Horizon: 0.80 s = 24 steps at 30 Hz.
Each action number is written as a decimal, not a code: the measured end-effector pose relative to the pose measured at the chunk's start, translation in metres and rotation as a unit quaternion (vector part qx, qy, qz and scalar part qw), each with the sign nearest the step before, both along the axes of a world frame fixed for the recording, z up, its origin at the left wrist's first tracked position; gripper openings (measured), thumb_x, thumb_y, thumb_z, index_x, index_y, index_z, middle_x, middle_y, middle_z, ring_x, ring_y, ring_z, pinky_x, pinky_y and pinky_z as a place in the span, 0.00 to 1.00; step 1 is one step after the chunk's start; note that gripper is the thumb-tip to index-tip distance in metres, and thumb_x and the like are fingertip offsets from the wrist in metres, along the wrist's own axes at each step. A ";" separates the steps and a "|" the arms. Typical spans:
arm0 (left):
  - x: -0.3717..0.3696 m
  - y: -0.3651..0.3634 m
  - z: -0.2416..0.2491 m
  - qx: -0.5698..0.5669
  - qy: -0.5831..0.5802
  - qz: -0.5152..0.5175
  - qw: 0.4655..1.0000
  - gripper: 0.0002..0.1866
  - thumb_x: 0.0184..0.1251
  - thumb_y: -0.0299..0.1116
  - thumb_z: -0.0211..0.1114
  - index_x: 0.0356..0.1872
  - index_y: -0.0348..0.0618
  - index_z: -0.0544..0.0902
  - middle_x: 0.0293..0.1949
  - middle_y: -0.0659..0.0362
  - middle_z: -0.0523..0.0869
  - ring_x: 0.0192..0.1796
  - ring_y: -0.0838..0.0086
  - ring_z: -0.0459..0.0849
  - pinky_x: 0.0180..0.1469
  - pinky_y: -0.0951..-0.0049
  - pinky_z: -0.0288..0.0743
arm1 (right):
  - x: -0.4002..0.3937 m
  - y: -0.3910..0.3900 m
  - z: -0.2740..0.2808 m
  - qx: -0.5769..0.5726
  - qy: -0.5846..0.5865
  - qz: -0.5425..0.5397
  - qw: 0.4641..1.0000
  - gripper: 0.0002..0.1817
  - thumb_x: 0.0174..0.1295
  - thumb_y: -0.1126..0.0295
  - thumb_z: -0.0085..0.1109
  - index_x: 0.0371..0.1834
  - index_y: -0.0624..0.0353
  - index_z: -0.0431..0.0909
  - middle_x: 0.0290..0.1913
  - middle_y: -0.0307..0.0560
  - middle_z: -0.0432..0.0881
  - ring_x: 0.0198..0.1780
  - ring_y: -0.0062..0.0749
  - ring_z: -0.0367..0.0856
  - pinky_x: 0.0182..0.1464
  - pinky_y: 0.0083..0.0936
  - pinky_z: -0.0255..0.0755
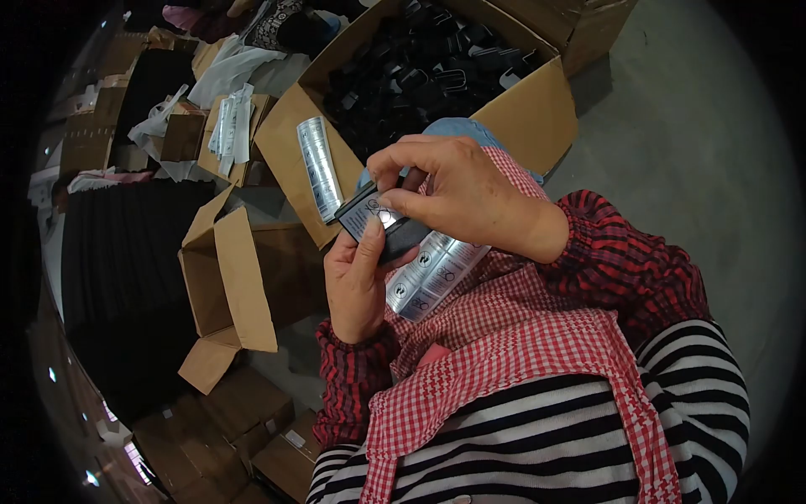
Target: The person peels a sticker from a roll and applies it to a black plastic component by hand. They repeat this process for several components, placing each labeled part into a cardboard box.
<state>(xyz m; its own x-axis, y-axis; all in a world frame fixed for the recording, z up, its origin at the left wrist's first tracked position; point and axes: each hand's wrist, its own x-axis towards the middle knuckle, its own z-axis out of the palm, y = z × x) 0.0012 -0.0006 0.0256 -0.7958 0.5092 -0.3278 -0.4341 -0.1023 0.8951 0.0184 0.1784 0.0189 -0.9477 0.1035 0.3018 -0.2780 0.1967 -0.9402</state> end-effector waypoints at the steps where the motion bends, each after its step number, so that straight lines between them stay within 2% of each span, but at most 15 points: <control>1: 0.001 0.001 0.000 -0.001 0.000 -0.001 1.000 0.15 0.72 0.35 0.55 0.53 0.36 0.75 0.46 0.58 0.82 0.46 0.77 0.82 0.44 0.76 0.82 | 0.000 0.000 0.000 -0.001 0.000 -0.001 1.000 0.12 0.53 0.78 0.65 0.42 0.62 0.80 0.32 0.36 0.79 0.29 0.13 0.75 0.30 0.12 0.69; 3: 0.002 0.002 0.000 -0.010 0.007 0.017 1.000 0.15 0.72 0.34 0.55 0.53 0.36 0.76 0.46 0.58 0.82 0.45 0.77 0.83 0.43 0.77 0.82 | 0.000 -0.001 0.001 0.036 0.034 -0.022 0.999 0.19 0.52 0.78 0.65 0.50 0.62 0.78 0.32 0.37 0.79 0.29 0.16 0.76 0.30 0.12 0.70; 7: 0.002 0.004 0.003 -0.009 0.022 0.020 1.000 0.15 0.72 0.34 0.55 0.54 0.37 0.76 0.46 0.58 0.82 0.45 0.77 0.83 0.43 0.77 0.83 | 0.001 -0.003 0.002 0.076 0.064 -0.047 0.994 0.24 0.51 0.79 0.65 0.54 0.62 0.76 0.32 0.37 0.79 0.29 0.18 0.76 0.30 0.13 0.70; 12: 0.003 0.007 0.006 -0.019 0.041 0.026 0.999 0.16 0.72 0.34 0.55 0.54 0.36 0.76 0.47 0.58 0.81 0.45 0.77 0.82 0.44 0.77 0.82 | 0.002 -0.003 0.006 0.104 0.066 -0.067 0.990 0.31 0.50 0.77 0.66 0.60 0.63 0.69 0.44 0.46 0.78 0.31 0.22 0.79 0.32 0.16 0.78; 13: 0.003 0.007 0.006 -0.016 0.043 0.023 0.999 0.16 0.72 0.34 0.55 0.54 0.36 0.76 0.47 0.58 0.81 0.45 0.77 0.82 0.44 0.77 0.82 | 0.001 0.000 0.007 0.107 0.068 -0.071 0.989 0.31 0.50 0.77 0.66 0.60 0.63 0.69 0.44 0.46 0.78 0.31 0.22 0.79 0.32 0.16 0.78; 15: 0.004 0.004 0.003 -0.026 0.034 0.017 0.999 0.16 0.71 0.34 0.55 0.54 0.36 0.76 0.48 0.57 0.81 0.46 0.77 0.82 0.45 0.77 0.82 | 0.001 0.004 0.011 0.102 0.025 -0.034 0.994 0.31 0.50 0.76 0.67 0.60 0.65 0.68 0.49 0.51 0.75 0.31 0.25 0.81 0.34 0.17 0.80; 19: 0.007 0.005 0.000 -0.025 0.040 -0.011 0.999 0.15 0.71 0.33 0.56 0.54 0.35 0.76 0.47 0.56 0.82 0.46 0.75 0.82 0.46 0.75 0.82 | -0.003 0.021 0.015 0.136 -0.010 -0.021 0.990 0.29 0.50 0.73 0.68 0.57 0.65 0.70 0.45 0.49 0.78 0.29 0.24 0.80 0.31 0.18 0.78; 21: 0.008 0.007 0.000 -0.026 0.054 -0.023 0.998 0.15 0.71 0.33 0.55 0.53 0.34 0.75 0.47 0.54 0.82 0.45 0.72 0.83 0.46 0.72 0.82 | -0.006 0.034 0.013 0.244 0.042 -0.040 0.968 0.24 0.52 0.69 0.68 0.52 0.66 0.73 0.38 0.46 0.80 0.26 0.21 0.79 0.28 0.16 0.75; 22: 0.008 0.006 0.000 -0.026 0.054 -0.023 0.998 0.15 0.71 0.33 0.55 0.53 0.34 0.75 0.47 0.54 0.82 0.45 0.72 0.83 0.46 0.72 0.82 | -0.007 0.040 0.016 0.244 0.041 -0.040 0.968 0.24 0.52 0.69 0.68 0.52 0.66 0.73 0.38 0.46 0.80 0.26 0.21 0.79 0.28 0.16 0.75; 24: 0.006 0.003 -0.001 -0.026 0.055 -0.010 0.998 0.15 0.71 0.32 0.55 0.53 0.34 0.75 0.47 0.54 0.82 0.45 0.72 0.84 0.46 0.71 0.82 | -0.008 0.050 0.023 0.181 -0.061 -0.093 0.977 0.20 0.58 0.66 0.65 0.50 0.66 0.75 0.33 0.42 0.81 0.26 0.18 0.77 0.25 0.14 0.70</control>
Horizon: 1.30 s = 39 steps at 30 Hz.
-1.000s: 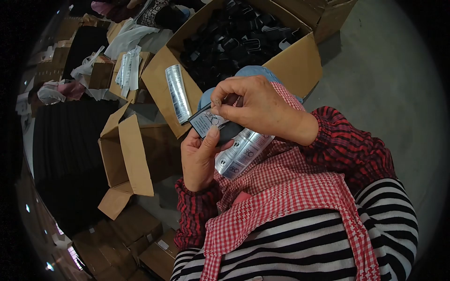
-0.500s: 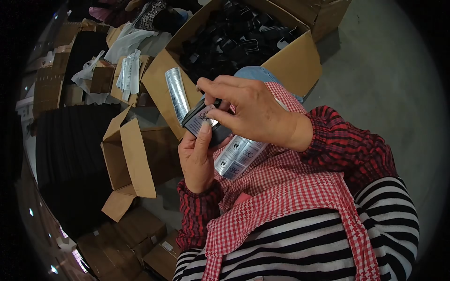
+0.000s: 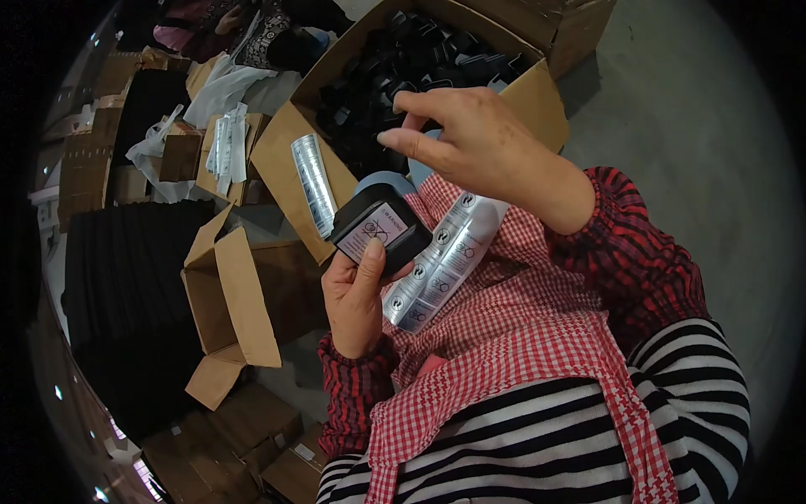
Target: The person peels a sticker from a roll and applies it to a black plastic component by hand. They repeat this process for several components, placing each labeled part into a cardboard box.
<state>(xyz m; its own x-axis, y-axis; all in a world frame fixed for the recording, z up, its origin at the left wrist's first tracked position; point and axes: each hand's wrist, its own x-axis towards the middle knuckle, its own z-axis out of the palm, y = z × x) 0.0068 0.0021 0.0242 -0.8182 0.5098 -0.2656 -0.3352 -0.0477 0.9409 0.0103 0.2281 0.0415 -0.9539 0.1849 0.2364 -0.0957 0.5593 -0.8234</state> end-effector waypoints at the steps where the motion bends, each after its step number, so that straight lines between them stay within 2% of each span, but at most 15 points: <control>1: -0.001 0.000 0.000 0.000 0.000 0.000 1.000 0.15 0.71 0.32 0.55 0.53 0.34 0.75 0.47 0.54 0.82 0.45 0.72 0.84 0.46 0.71 0.82 | 0.000 0.003 -0.001 -0.042 -0.057 0.004 0.997 0.18 0.63 0.64 0.60 0.49 0.67 0.76 0.34 0.40 0.81 0.29 0.15 0.77 0.28 0.13 0.69; 5: -0.004 0.001 0.001 0.020 -0.031 -0.012 0.999 0.15 0.71 0.32 0.55 0.54 0.34 0.75 0.47 0.54 0.82 0.46 0.71 0.83 0.46 0.71 0.83 | 0.004 -0.006 -0.010 -0.154 -0.068 0.084 0.982 0.18 0.66 0.64 0.57 0.53 0.66 0.74 0.38 0.39 0.80 0.36 0.16 0.77 0.34 0.15 0.71; 8: -0.005 0.001 0.001 0.031 -0.046 -0.028 0.998 0.16 0.71 0.33 0.55 0.55 0.35 0.74 0.48 0.54 0.82 0.47 0.71 0.83 0.47 0.71 0.82 | 0.006 -0.019 -0.019 -0.325 -0.135 0.161 0.922 0.23 0.66 0.63 0.56 0.59 0.67 0.68 0.49 0.45 0.76 0.48 0.25 0.76 0.45 0.19 0.72; 12: -0.004 0.004 0.003 0.033 -0.041 -0.029 0.998 0.15 0.71 0.31 0.54 0.55 0.35 0.74 0.49 0.53 0.81 0.47 0.70 0.84 0.44 0.71 0.84 | 0.010 -0.035 -0.032 -0.172 -0.048 0.205 0.962 0.28 0.62 0.63 0.61 0.61 0.66 0.67 0.55 0.52 0.73 0.55 0.33 0.73 0.55 0.25 0.71; 18: -0.010 -0.001 -0.003 0.089 -0.087 -0.053 0.991 0.17 0.73 0.33 0.52 0.58 0.37 0.71 0.53 0.55 0.79 0.53 0.70 0.81 0.47 0.69 0.82 | 0.008 -0.033 -0.038 -0.285 -0.100 0.210 0.930 0.28 0.60 0.64 0.63 0.61 0.66 0.68 0.57 0.52 0.71 0.56 0.34 0.73 0.55 0.25 0.70; 22: -0.017 0.003 -0.010 0.127 -0.115 -0.044 0.984 0.18 0.75 0.36 0.47 0.58 0.35 0.70 0.53 0.54 0.79 0.52 0.70 0.81 0.48 0.67 0.82 | 0.005 -0.024 -0.041 -0.262 -0.103 0.223 0.933 0.28 0.61 0.64 0.63 0.61 0.65 0.68 0.56 0.49 0.73 0.55 0.32 0.74 0.55 0.24 0.70; 24: -0.020 0.012 -0.014 0.145 -0.139 -0.015 0.980 0.21 0.76 0.40 0.44 0.57 0.33 0.70 0.51 0.52 0.79 0.48 0.69 0.83 0.47 0.67 0.82 | 0.000 -0.021 -0.050 -0.376 -0.201 0.207 0.881 0.24 0.62 0.62 0.61 0.60 0.62 0.72 0.51 0.45 0.78 0.52 0.27 0.75 0.53 0.21 0.70; 26: -0.026 0.014 -0.026 0.064 -0.082 -0.023 0.994 0.23 0.76 0.45 0.43 0.57 0.34 0.70 0.50 0.53 0.79 0.49 0.70 0.82 0.48 0.67 0.80 | -0.002 -0.021 -0.045 -0.372 -0.250 0.171 0.877 0.22 0.64 0.59 0.58 0.58 0.59 0.75 0.47 0.40 0.81 0.51 0.23 0.75 0.53 0.19 0.68; 27: -0.029 0.015 -0.033 0.038 -0.069 -0.027 0.997 0.24 0.76 0.45 0.43 0.57 0.34 0.70 0.50 0.53 0.79 0.49 0.70 0.81 0.48 0.67 0.80 | -0.001 -0.022 -0.054 -0.329 -0.215 0.153 0.907 0.22 0.67 0.58 0.55 0.60 0.56 0.74 0.32 0.33 0.78 0.32 0.14 0.71 0.34 0.14 0.66; 30: -0.036 0.026 -0.033 0.031 -0.161 -0.008 0.986 0.27 0.76 0.49 0.41 0.55 0.32 0.72 0.49 0.53 0.80 0.48 0.70 0.81 0.51 0.73 0.76 | -0.013 -0.004 -0.079 -0.287 -0.302 0.157 0.895 0.24 0.65 0.51 0.55 0.54 0.58 0.78 0.29 0.32 0.75 0.28 0.13 0.68 0.30 0.13 0.62; 32: -0.047 0.022 -0.039 -0.037 -0.152 -0.023 0.987 0.31 0.74 0.54 0.41 0.58 0.31 0.69 0.48 0.48 0.81 0.46 0.68 0.83 0.48 0.72 0.77 | -0.032 0.033 -0.106 -0.370 -0.297 0.163 0.865 0.26 0.63 0.47 0.54 0.49 0.59 0.80 0.30 0.34 0.76 0.27 0.16 0.69 0.28 0.14 0.63; 33: -0.050 0.022 -0.041 -0.049 -0.136 -0.009 0.990 0.32 0.74 0.55 0.41 0.58 0.31 0.68 0.47 0.47 0.81 0.45 0.68 0.83 0.48 0.72 0.78 | -0.045 0.058 -0.098 -0.417 -0.353 0.048 0.836 0.23 0.62 0.50 0.58 0.48 0.59 0.80 0.41 0.39 0.82 0.41 0.20 0.79 0.42 0.19 0.75; 34: -0.054 0.020 -0.040 -0.055 -0.109 0.007 0.993 0.32 0.74 0.54 0.41 0.57 0.30 0.69 0.46 0.46 0.82 0.45 0.68 0.83 0.47 0.73 0.77 | -0.060 0.092 -0.115 -0.465 -0.324 -0.007 0.824 0.23 0.61 0.50 0.60 0.50 0.56 0.78 0.41 0.39 0.81 0.39 0.23 0.80 0.39 0.24 0.78; 36: -0.061 0.012 -0.044 -0.058 -0.109 0.017 0.992 0.31 0.74 0.54 0.41 0.56 0.30 0.69 0.46 0.46 0.82 0.46 0.68 0.83 0.47 0.73 0.78 | -0.081 0.157 -0.109 -0.510 -0.204 -0.125 0.826 0.27 0.60 0.48 0.60 0.55 0.56 0.74 0.48 0.43 0.79 0.48 0.31 0.80 0.46 0.30 0.78; 39: -0.068 0.001 -0.052 -0.060 -0.123 0.039 0.990 0.28 0.75 0.50 0.44 0.54 0.30 0.71 0.46 0.47 0.82 0.45 0.69 0.83 0.47 0.74 0.78 | -0.108 0.250 -0.101 -0.657 0.006 -0.150 0.739 0.32 0.62 0.48 0.56 0.59 0.63 0.67 0.55 0.51 0.74 0.57 0.41 0.76 0.53 0.34 0.79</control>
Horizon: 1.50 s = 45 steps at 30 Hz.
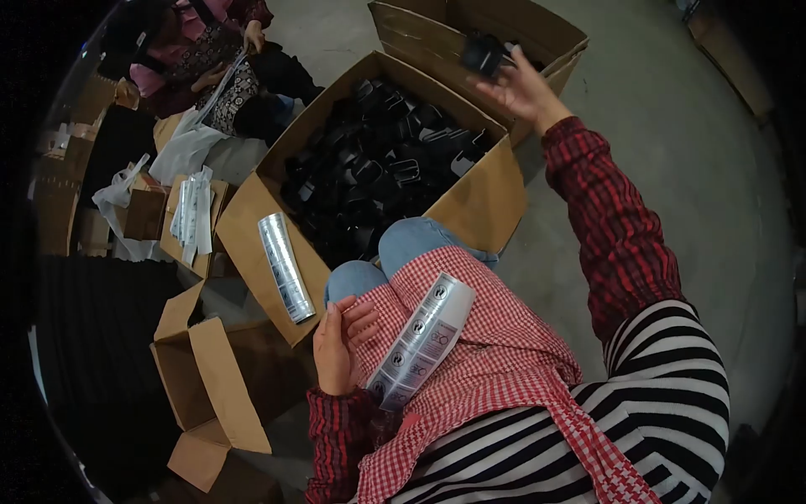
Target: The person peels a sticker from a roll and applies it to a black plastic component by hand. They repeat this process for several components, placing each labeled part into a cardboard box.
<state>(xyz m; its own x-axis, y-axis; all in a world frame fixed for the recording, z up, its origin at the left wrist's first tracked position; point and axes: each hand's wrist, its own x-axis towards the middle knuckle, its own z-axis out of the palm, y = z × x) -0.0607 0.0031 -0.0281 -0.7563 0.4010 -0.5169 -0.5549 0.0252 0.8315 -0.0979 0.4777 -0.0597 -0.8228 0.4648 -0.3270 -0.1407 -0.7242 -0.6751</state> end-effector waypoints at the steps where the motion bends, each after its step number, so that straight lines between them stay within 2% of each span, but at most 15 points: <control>1: -0.002 -0.005 -0.006 0.001 -0.005 0.014 1.000 0.26 0.75 0.48 0.45 0.54 0.30 0.72 0.45 0.48 0.82 0.45 0.69 0.83 0.46 0.74 0.78 | -0.005 0.012 0.007 -0.069 0.010 -0.031 0.997 0.32 0.63 0.49 0.56 0.60 0.64 0.65 0.57 0.52 0.73 0.57 0.43 0.75 0.53 0.35 0.79; 4: -0.003 -0.013 -0.018 0.005 -0.020 0.051 0.999 0.24 0.74 0.46 0.47 0.52 0.31 0.73 0.44 0.48 0.83 0.44 0.70 0.83 0.46 0.75 0.78 | -0.026 -0.012 -0.018 0.099 -0.075 0.021 0.992 0.40 0.63 0.49 0.56 0.66 0.69 0.54 0.65 0.62 0.59 0.56 0.47 0.75 0.49 0.29 0.81; 7: -0.007 -0.013 -0.025 0.009 -0.029 0.083 0.996 0.20 0.74 0.41 0.49 0.51 0.32 0.73 0.42 0.49 0.83 0.43 0.70 0.84 0.45 0.75 0.79 | -0.045 -0.072 -0.078 0.350 -0.163 0.321 0.865 0.25 0.58 0.63 0.64 0.57 0.60 0.73 0.54 0.46 0.76 0.52 0.31 0.78 0.44 0.30 0.79; 9: -0.009 -0.011 -0.026 0.008 -0.030 0.091 0.995 0.17 0.74 0.38 0.49 0.51 0.32 0.73 0.41 0.48 0.83 0.42 0.69 0.85 0.44 0.75 0.81 | -0.059 -0.114 -0.143 0.431 -0.119 0.411 0.795 0.19 0.54 0.68 0.64 0.51 0.57 0.78 0.49 0.42 0.80 0.52 0.31 0.78 0.48 0.33 0.76; 11: -0.013 -0.010 -0.025 -0.004 -0.017 0.073 0.997 0.15 0.74 0.36 0.50 0.50 0.33 0.74 0.42 0.49 0.84 0.42 0.69 0.85 0.45 0.74 0.80 | -0.065 -0.159 -0.178 0.660 -0.033 0.370 0.653 0.23 0.53 0.71 0.62 0.55 0.56 0.76 0.51 0.46 0.79 0.53 0.40 0.78 0.53 0.32 0.74; 12: -0.014 -0.010 -0.025 -0.011 -0.020 0.078 0.997 0.15 0.74 0.36 0.50 0.50 0.33 0.74 0.42 0.49 0.84 0.42 0.69 0.85 0.45 0.74 0.80 | -0.068 -0.173 -0.188 0.654 -0.029 0.376 0.655 0.23 0.53 0.71 0.62 0.55 0.56 0.76 0.51 0.46 0.79 0.53 0.40 0.78 0.53 0.32 0.74; 14: -0.015 -0.013 -0.022 -0.026 -0.026 0.072 0.997 0.14 0.74 0.35 0.50 0.50 0.34 0.75 0.42 0.50 0.84 0.43 0.70 0.85 0.45 0.74 0.79 | -0.074 -0.196 -0.203 0.786 -0.077 0.333 0.516 0.26 0.51 0.75 0.60 0.57 0.52 0.76 0.51 0.50 0.78 0.54 0.45 0.76 0.57 0.34 0.71; 19: -0.017 -0.024 -0.025 -0.019 -0.031 0.087 0.996 0.13 0.74 0.34 0.50 0.50 0.35 0.75 0.42 0.51 0.84 0.42 0.70 0.85 0.44 0.75 0.79 | -0.094 -0.182 -0.211 0.866 -0.087 0.329 0.366 0.14 0.59 0.68 0.51 0.47 0.52 0.79 0.43 0.43 0.81 0.49 0.40 0.79 0.46 0.34 0.76; 22: -0.021 -0.028 -0.025 -0.006 -0.028 0.095 0.995 0.13 0.74 0.33 0.50 0.50 0.35 0.75 0.42 0.51 0.85 0.42 0.70 0.85 0.44 0.75 0.79 | -0.104 -0.169 -0.201 0.846 -0.137 0.293 0.424 0.14 0.58 0.68 0.53 0.47 0.53 0.79 0.37 0.42 0.83 0.45 0.40 0.81 0.42 0.34 0.76; 23: -0.022 -0.027 -0.025 -0.001 -0.024 0.095 0.995 0.13 0.74 0.33 0.50 0.49 0.34 0.75 0.42 0.51 0.85 0.42 0.70 0.85 0.44 0.75 0.79 | -0.101 -0.165 -0.199 0.857 -0.048 0.161 0.488 0.14 0.56 0.69 0.56 0.46 0.55 0.78 0.33 0.42 0.82 0.41 0.40 0.81 0.36 0.36 0.76; 26: -0.027 -0.023 -0.021 0.039 -0.023 0.072 0.996 0.15 0.74 0.33 0.49 0.52 0.33 0.74 0.46 0.50 0.83 0.44 0.69 0.84 0.48 0.73 0.79 | -0.099 -0.173 -0.133 0.835 0.021 0.052 0.547 0.14 0.52 0.71 0.60 0.44 0.55 0.79 0.33 0.40 0.82 0.35 0.37 0.81 0.34 0.32 0.76; 32: -0.035 0.051 0.020 0.157 0.068 0.114 0.979 0.22 0.75 0.37 0.48 0.63 0.35 0.65 0.57 0.51 0.75 0.60 0.71 0.73 0.61 0.72 0.68 | -0.053 -0.253 -0.009 0.797 0.216 -0.037 0.563 0.16 0.44 0.77 0.65 0.39 0.60 0.80 0.30 0.42 0.81 0.31 0.33 0.80 0.30 0.24 0.76; 35: -0.054 0.046 0.013 0.210 0.086 0.058 0.972 0.18 0.75 0.36 0.49 0.61 0.42 0.66 0.50 0.61 0.75 0.54 0.77 0.73 0.57 0.72 0.69 | -0.019 -0.297 0.022 0.747 0.263 -0.002 0.610 0.13 0.45 0.76 0.67 0.37 0.62 0.80 0.32 0.45 0.82 0.32 0.36 0.81 0.32 0.24 0.77; 41: -0.033 0.009 0.032 0.284 0.071 0.146 0.945 0.18 0.69 0.25 0.55 0.60 0.41 0.68 0.52 0.56 0.77 0.56 0.73 0.76 0.59 0.69 0.72 | 0.015 -0.299 0.059 0.588 0.306 0.179 0.727 0.14 0.52 0.75 0.65 0.43 0.61 0.81 0.39 0.47 0.83 0.42 0.35 0.83 0.43 0.26 0.77; 45: -0.021 -0.006 0.047 0.274 0.066 0.096 0.955 0.22 0.65 0.17 0.57 0.60 0.37 0.67 0.55 0.54 0.75 0.56 0.70 0.78 0.59 0.72 0.76 | 0.008 -0.271 0.083 0.506 0.257 0.207 0.797 0.34 0.52 0.69 0.68 0.65 0.54 0.66 0.66 0.46 0.65 0.63 0.35 0.69 0.60 0.29 0.69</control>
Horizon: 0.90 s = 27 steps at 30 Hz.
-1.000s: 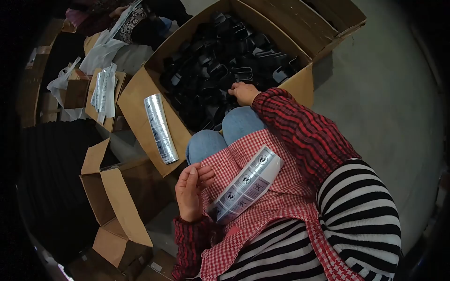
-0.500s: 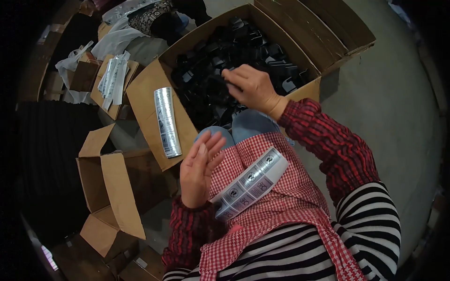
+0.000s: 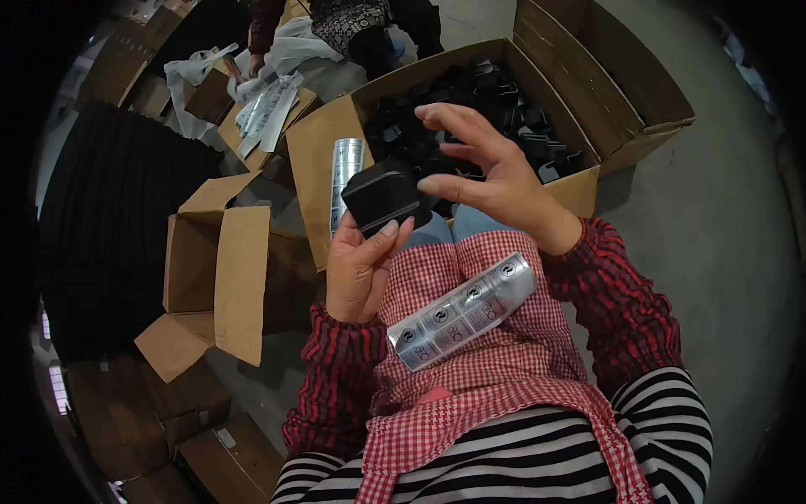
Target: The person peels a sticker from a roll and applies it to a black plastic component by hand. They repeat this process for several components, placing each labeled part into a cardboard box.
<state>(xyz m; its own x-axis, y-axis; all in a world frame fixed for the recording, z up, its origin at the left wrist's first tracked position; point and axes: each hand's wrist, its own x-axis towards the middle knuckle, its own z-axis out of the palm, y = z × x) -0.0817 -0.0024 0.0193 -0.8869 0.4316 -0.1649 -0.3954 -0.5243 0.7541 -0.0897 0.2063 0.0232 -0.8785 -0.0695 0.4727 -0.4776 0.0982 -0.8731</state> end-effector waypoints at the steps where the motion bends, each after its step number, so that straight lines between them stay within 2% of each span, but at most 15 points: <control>1: 0.003 0.000 0.003 -0.012 -0.007 -0.032 0.999 0.22 0.65 0.17 0.56 0.60 0.37 0.67 0.55 0.53 0.75 0.55 0.70 0.78 0.57 0.73 0.77 | 0.002 -0.001 0.003 0.037 -0.046 0.038 0.998 0.38 0.50 0.69 0.69 0.66 0.53 0.64 0.67 0.45 0.63 0.65 0.36 0.66 0.62 0.32 0.66; 2: 0.008 0.003 0.005 0.006 -0.001 -0.041 0.999 0.23 0.64 0.17 0.57 0.60 0.36 0.67 0.53 0.52 0.76 0.52 0.69 0.80 0.52 0.74 0.81 | 0.004 -0.005 0.005 0.073 -0.095 0.074 0.990 0.41 0.48 0.68 0.71 0.68 0.52 0.62 0.68 0.45 0.61 0.67 0.36 0.63 0.64 0.35 0.64; 3: 0.013 0.005 0.006 0.008 0.001 -0.044 0.999 0.23 0.64 0.17 0.57 0.60 0.36 0.67 0.53 0.52 0.76 0.52 0.69 0.80 0.52 0.74 0.81 | 0.004 -0.013 0.001 0.045 -0.146 0.124 0.980 0.41 0.45 0.65 0.73 0.66 0.53 0.66 0.63 0.44 0.68 0.64 0.35 0.68 0.62 0.33 0.67; 5: 0.025 0.007 0.006 -0.132 0.028 -0.100 0.986 0.19 0.65 0.20 0.57 0.56 0.37 0.69 0.52 0.55 0.76 0.50 0.73 0.80 0.53 0.76 0.80 | 0.001 -0.024 0.000 0.194 -0.140 0.135 0.961 0.36 0.45 0.63 0.73 0.61 0.56 0.72 0.57 0.44 0.75 0.57 0.34 0.74 0.57 0.29 0.70; 6: 0.026 0.005 0.004 -0.152 0.053 -0.092 0.983 0.18 0.65 0.21 0.58 0.55 0.37 0.69 0.50 0.57 0.77 0.49 0.75 0.80 0.50 0.75 0.81 | 0.000 -0.031 -0.005 0.193 -0.038 0.082 0.977 0.27 0.49 0.57 0.71 0.51 0.60 0.80 0.43 0.48 0.82 0.46 0.33 0.81 0.51 0.25 0.72; 9: 0.031 -0.002 0.010 -0.129 0.034 -0.103 0.986 0.16 0.68 0.26 0.58 0.56 0.38 0.71 0.46 0.59 0.80 0.46 0.77 0.81 0.43 0.75 0.83 | -0.024 -0.032 -0.025 0.011 -0.207 -0.047 0.977 0.21 0.61 0.51 0.58 0.36 0.60 0.85 0.29 0.42 0.85 0.36 0.27 0.84 0.44 0.22 0.74; 10: 0.039 -0.004 0.014 -0.121 0.020 -0.098 0.988 0.16 0.69 0.28 0.58 0.56 0.39 0.71 0.47 0.59 0.80 0.45 0.77 0.81 0.43 0.76 0.83 | -0.027 -0.019 -0.020 0.012 -0.206 -0.106 0.973 0.24 0.68 0.51 0.49 0.39 0.63 0.82 0.38 0.39 0.84 0.41 0.20 0.79 0.45 0.19 0.71; 13: 0.044 -0.016 0.010 -0.093 -0.004 -0.033 0.995 0.16 0.70 0.30 0.56 0.57 0.38 0.70 0.48 0.57 0.80 0.45 0.75 0.83 0.43 0.74 0.84 | -0.002 0.006 -0.045 0.022 -0.106 -0.149 0.983 0.20 0.66 0.53 0.53 0.42 0.61 0.82 0.40 0.40 0.84 0.42 0.21 0.79 0.45 0.20 0.72; 15: 0.039 -0.030 -0.005 -0.059 -0.013 0.040 0.997 0.16 0.71 0.28 0.54 0.57 0.37 0.69 0.49 0.54 0.79 0.48 0.71 0.82 0.45 0.72 0.84 | 0.044 0.015 -0.058 0.179 -0.111 -0.006 0.977 0.19 0.60 0.57 0.61 0.51 0.56 0.80 0.47 0.44 0.82 0.48 0.26 0.80 0.49 0.24 0.74; 17: 0.041 -0.034 -0.017 -0.070 -0.005 0.059 0.996 0.19 0.70 0.28 0.54 0.60 0.38 0.65 0.50 0.53 0.78 0.48 0.70 0.82 0.46 0.72 0.83 | 0.094 0.020 -0.069 0.259 -0.126 0.062 0.956 0.27 0.53 0.59 0.68 0.56 0.54 0.76 0.53 0.48 0.79 0.55 0.39 0.77 0.61 0.39 0.67; 18: 0.044 -0.034 -0.023 -0.083 0.005 0.074 0.994 0.23 0.70 0.28 0.55 0.63 0.38 0.61 0.50 0.53 0.77 0.49 0.70 0.81 0.47 0.72 0.83 | 0.114 0.018 -0.072 0.260 -0.132 0.064 0.955 0.27 0.53 0.59 0.68 0.56 0.54 0.76 0.53 0.48 0.79 0.55 0.39 0.77 0.61 0.39 0.67; 20: 0.047 -0.025 -0.033 -0.104 0.003 0.063 0.993 0.27 0.69 0.28 0.56 0.66 0.39 0.55 0.51 0.52 0.76 0.48 0.69 0.81 0.46 0.72 0.83 | 0.143 0.016 -0.079 0.401 -0.080 0.051 0.911 0.30 0.49 0.60 0.70 0.58 0.54 0.75 0.54 0.48 0.78 0.60 0.41 0.73 0.69 0.48 0.52; 22: 0.046 -0.013 -0.047 -0.127 -0.003 0.042 0.991 0.39 0.67 0.28 0.58 0.71 0.43 0.41 0.54 0.49 0.72 0.47 0.69 0.80 0.45 0.72 0.82 | 0.154 0.018 -0.098 0.370 -0.098 0.031 0.923 0.31 0.48 0.63 0.70 0.58 0.54 0.74 0.53 0.47 0.78 0.62 0.40 0.71 0.70 0.51 0.47; 24: 0.049 0.003 -0.064 -0.155 -0.018 0.035 0.987 0.39 0.67 0.27 0.58 0.71 0.44 0.43 0.57 0.48 0.68 0.49 0.69 0.79 0.44 0.71 0.83 | 0.158 0.024 -0.100 0.338 -0.109 0.013 0.935 0.32 0.47 0.65 0.71 0.59 0.54 0.74 0.52 0.45 0.79 0.63 0.40 0.69 0.71 0.54 0.42; 27: 0.062 0.020 -0.084 -0.190 -0.055 0.009 0.980 0.39 0.67 0.26 0.59 0.71 0.46 0.43 0.56 0.49 0.72 0.51 0.67 0.78 0.47 0.70 0.81 | 0.157 0.031 -0.086 0.341 -0.078 0.027 0.936 0.29 0.48 0.69 0.70 0.57 0.55 0.75 0.46 0.44 0.83 0.57 0.38 0.76 0.70 0.52 0.48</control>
